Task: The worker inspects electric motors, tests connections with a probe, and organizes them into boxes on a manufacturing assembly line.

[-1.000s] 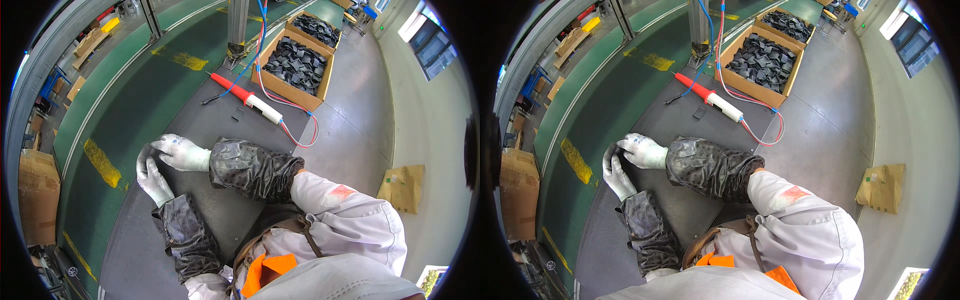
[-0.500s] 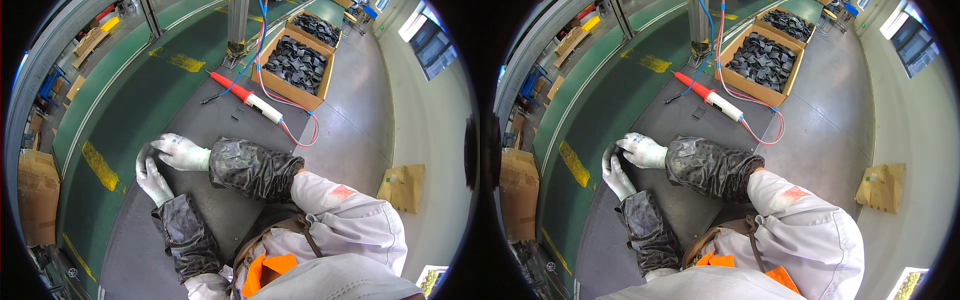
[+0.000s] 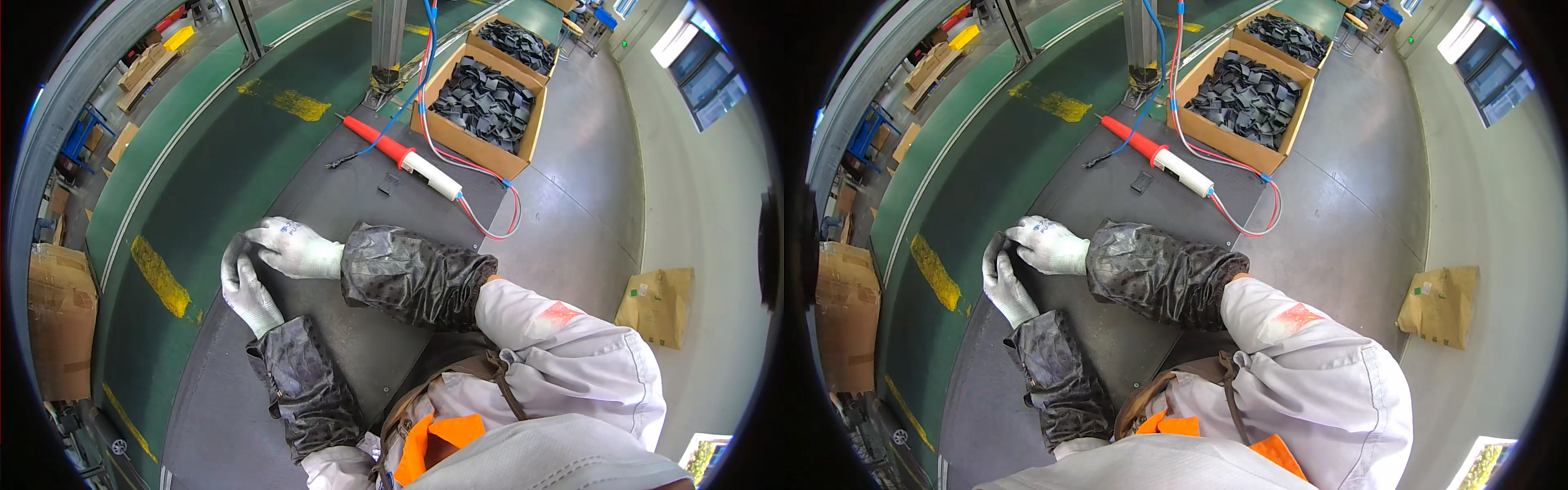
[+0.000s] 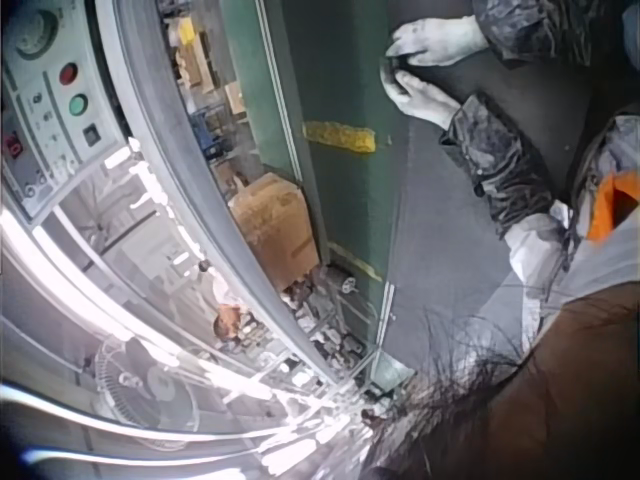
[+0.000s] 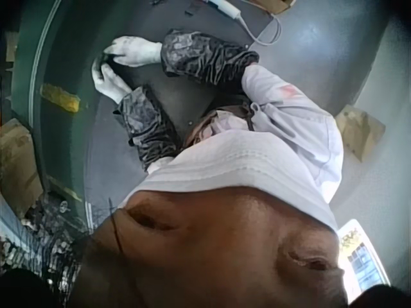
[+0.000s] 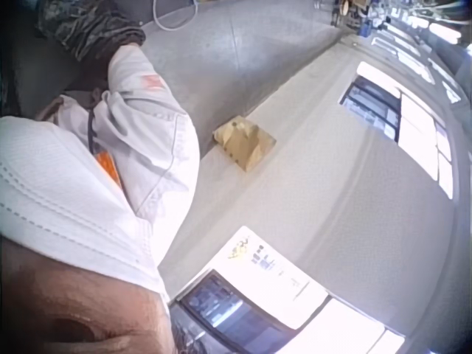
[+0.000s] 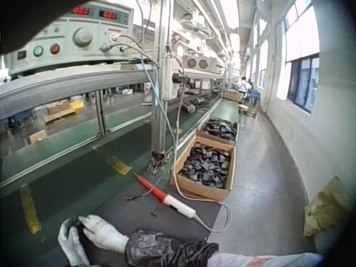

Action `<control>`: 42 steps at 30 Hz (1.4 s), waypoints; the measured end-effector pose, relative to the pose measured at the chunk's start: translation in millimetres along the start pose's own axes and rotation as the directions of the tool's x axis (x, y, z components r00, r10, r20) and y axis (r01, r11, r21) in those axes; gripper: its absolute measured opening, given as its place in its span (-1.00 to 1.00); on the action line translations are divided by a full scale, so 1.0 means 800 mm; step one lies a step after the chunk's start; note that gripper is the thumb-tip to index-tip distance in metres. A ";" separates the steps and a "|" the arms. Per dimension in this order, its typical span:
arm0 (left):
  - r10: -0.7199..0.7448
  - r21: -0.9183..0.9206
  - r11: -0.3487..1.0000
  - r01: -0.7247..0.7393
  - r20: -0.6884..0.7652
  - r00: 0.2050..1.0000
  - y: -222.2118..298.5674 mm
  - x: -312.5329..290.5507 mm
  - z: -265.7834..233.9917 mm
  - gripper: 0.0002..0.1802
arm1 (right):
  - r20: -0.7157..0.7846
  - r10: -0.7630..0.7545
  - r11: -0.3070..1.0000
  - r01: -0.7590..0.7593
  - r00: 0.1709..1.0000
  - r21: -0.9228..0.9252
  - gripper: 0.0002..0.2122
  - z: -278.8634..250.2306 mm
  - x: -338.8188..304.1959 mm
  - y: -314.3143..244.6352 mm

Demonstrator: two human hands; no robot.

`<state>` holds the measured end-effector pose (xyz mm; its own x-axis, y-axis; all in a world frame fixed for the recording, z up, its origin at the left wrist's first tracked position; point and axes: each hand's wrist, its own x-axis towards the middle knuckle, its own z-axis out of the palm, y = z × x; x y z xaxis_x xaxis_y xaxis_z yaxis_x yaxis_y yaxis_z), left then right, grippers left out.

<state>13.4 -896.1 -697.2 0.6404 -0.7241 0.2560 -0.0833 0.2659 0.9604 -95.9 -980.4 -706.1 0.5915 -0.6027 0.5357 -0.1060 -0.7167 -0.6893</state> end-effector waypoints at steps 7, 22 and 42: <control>0.003 0.013 1.000 -0.003 0.001 1.000 0.000 0.002 0.000 -0.67 | 0.009 -0.032 0.999 0.033 0.999 -0.028 -0.64 0.000 0.001 0.004; 0.010 0.036 0.999 -0.010 0.000 1.000 -0.001 0.002 0.001 -0.66 | 0.045 0.046 0.999 -0.046 0.998 0.006 -0.64 -0.004 0.003 -0.001; -0.013 0.036 0.999 0.013 -0.008 1.000 -0.006 0.006 0.001 -0.67 | 0.002 0.007 1.000 -0.007 1.000 0.004 -0.66 0.002 0.002 0.008</control>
<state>16.3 -901.3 -700.7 0.6472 -0.7225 0.2431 -0.1028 0.2333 0.9670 -94.6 -985.5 -710.1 0.5919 -0.6072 0.5300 -0.1067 -0.7109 -0.6952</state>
